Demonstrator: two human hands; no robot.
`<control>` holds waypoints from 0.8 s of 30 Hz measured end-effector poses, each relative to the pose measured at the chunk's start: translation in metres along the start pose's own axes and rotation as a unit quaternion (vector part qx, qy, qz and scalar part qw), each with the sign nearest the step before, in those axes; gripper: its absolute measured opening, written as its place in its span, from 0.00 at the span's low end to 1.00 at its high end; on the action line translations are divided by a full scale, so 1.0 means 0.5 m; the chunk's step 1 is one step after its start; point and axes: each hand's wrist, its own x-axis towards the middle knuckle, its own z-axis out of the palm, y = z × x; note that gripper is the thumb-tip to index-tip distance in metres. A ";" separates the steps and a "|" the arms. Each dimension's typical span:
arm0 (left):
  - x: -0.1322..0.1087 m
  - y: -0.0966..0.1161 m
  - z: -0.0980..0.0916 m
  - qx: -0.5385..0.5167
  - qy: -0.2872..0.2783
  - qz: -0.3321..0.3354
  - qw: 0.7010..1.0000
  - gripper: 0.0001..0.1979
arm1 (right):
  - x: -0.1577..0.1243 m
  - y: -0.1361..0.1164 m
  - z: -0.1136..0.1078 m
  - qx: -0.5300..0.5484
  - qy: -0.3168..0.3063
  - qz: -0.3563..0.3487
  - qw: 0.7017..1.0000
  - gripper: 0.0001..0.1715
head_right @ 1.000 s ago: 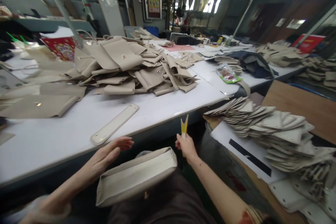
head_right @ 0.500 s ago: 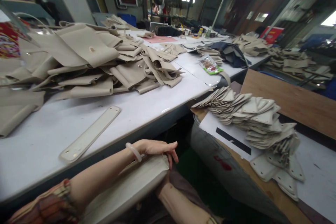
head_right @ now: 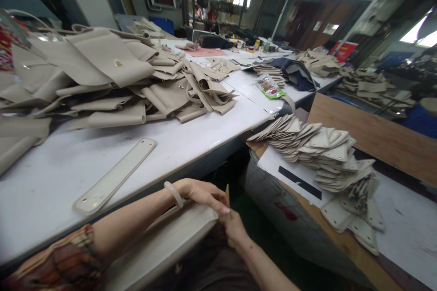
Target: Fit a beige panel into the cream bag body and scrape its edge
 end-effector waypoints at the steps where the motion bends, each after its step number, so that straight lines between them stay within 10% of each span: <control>1: 0.001 -0.002 -0.001 -0.006 -0.006 0.004 1.000 0.30 | -0.012 -0.003 -0.035 -0.019 0.015 0.000 1.000 0.15; 4: 0.009 -0.010 -0.003 -0.030 -0.030 0.004 0.999 0.36 | -0.077 -0.034 -0.149 -0.065 0.018 0.012 0.998 0.22; 7: 0.018 -0.017 -0.003 -0.057 -0.060 -0.003 0.997 0.46 | -0.145 -0.089 -0.203 -0.118 -0.117 0.071 0.983 0.27; 11: 0.019 -0.018 -0.003 -0.066 -0.067 -0.007 0.996 0.50 | -0.175 -0.150 -0.153 -0.146 -0.244 0.137 0.949 0.28; 24: 0.011 -0.016 -0.010 0.007 -0.013 -0.030 0.999 0.54 | -0.147 -0.139 -0.082 -0.094 -0.248 0.160 0.951 0.31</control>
